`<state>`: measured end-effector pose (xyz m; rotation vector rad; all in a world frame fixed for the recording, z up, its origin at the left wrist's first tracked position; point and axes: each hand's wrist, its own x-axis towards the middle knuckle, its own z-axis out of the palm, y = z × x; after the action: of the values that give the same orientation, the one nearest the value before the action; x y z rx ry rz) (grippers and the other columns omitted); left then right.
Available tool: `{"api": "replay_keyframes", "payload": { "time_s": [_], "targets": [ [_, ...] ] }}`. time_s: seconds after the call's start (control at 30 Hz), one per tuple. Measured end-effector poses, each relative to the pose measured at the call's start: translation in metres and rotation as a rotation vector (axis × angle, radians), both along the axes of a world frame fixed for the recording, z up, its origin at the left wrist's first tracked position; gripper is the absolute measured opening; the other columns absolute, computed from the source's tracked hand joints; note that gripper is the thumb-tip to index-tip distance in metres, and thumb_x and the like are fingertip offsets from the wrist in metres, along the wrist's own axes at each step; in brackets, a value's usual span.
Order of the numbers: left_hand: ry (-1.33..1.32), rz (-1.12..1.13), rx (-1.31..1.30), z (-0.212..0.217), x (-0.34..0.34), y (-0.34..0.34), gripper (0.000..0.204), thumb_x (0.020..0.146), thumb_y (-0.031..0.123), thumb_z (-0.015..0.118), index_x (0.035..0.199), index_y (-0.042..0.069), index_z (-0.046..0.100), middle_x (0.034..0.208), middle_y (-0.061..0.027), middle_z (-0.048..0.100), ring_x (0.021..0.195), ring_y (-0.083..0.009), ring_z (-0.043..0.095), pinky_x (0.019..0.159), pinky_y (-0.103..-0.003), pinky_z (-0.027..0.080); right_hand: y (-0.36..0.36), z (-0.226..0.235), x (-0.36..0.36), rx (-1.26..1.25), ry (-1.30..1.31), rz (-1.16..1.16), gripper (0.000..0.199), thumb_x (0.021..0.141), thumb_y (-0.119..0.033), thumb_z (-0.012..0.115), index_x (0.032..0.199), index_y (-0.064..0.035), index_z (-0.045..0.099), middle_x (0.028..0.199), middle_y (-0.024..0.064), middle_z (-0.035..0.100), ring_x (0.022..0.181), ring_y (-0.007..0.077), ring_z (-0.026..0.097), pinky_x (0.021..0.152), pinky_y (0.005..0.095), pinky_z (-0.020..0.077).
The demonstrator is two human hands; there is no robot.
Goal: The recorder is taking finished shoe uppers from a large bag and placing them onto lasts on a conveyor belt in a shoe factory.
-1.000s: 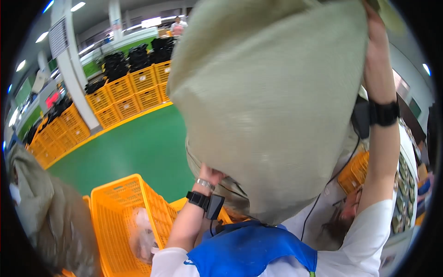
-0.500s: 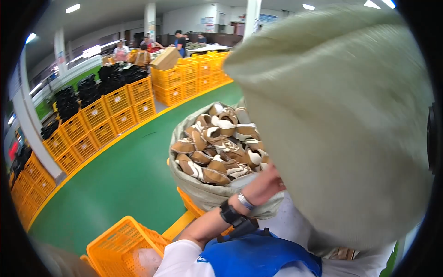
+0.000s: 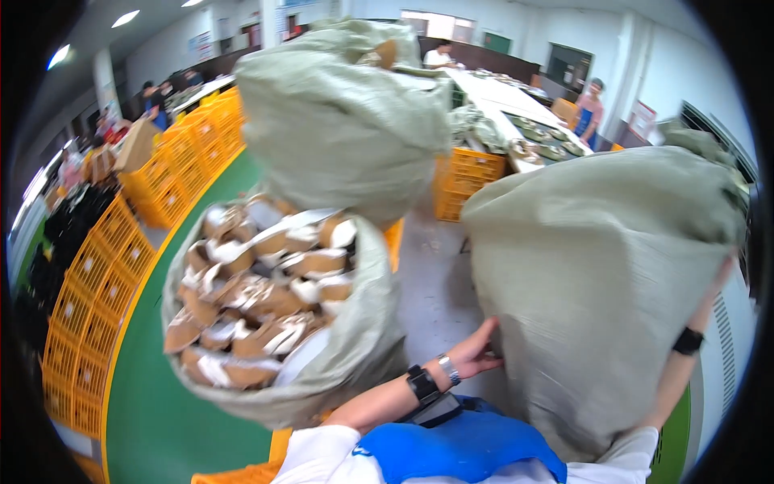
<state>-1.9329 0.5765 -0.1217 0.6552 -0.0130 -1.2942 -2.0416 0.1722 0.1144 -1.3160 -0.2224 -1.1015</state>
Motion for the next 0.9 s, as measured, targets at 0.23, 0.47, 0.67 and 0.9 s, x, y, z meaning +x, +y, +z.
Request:
{"api": "replay_keyframes", "payload": {
  "time_s": [0.23,0.47,0.67,0.9],
  "targets": [
    [0.043,0.023,0.100,-0.069,0.064,-0.094,0.061,0.084,0.063,0.040,0.126,0.019,0.040,0.120,-0.0019,0.047,0.101,-0.0183,0.046,0.080,-0.033,0.044,-0.004,-0.039,0.119,0.444,0.162,0.298,0.037,0.088,-0.024,0.044,0.114,0.0006,0.052,0.111,0.0139,0.058,0.102,0.0264,0.056,0.090,0.0374,0.0450],
    [-0.071,0.128,0.215,-0.060,0.180,-0.146,0.062,0.083,0.063,0.041,0.123,0.016,0.046,0.120,-0.0030,0.051,0.105,-0.0173,0.049,0.084,-0.034,0.044,-0.089,-0.048,0.286,0.570,0.117,0.457,0.039,0.090,-0.032,0.047,0.116,-0.0029,0.052,0.114,0.0106,0.057,0.101,0.0219,0.056,0.090,0.0354,0.0452],
    [-0.168,0.239,0.134,-0.069,0.351,-0.219,0.062,0.082,0.066,0.036,0.118,0.017,0.049,0.113,-0.0033,0.055,0.097,-0.0200,0.050,0.075,-0.032,0.044,-0.123,-0.023,0.432,0.548,0.145,0.494,0.043,0.086,-0.040,0.052,0.109,-0.0035,0.058,0.110,0.0096,0.060,0.098,0.0215,0.057,0.088,0.0350,0.0455],
    [-0.174,0.477,-0.143,-0.094,0.533,-0.285,0.047,0.089,0.038,0.047,0.123,0.006,0.046,0.121,-0.0075,0.052,0.110,-0.0210,0.050,0.088,-0.038,0.044,-0.132,-0.050,0.576,0.650,-0.018,0.478,0.034,0.091,-0.027,0.046,0.113,-0.0033,0.055,0.113,0.0096,0.058,0.100,0.0207,0.056,0.088,0.0340,0.0455]
  ]
}}
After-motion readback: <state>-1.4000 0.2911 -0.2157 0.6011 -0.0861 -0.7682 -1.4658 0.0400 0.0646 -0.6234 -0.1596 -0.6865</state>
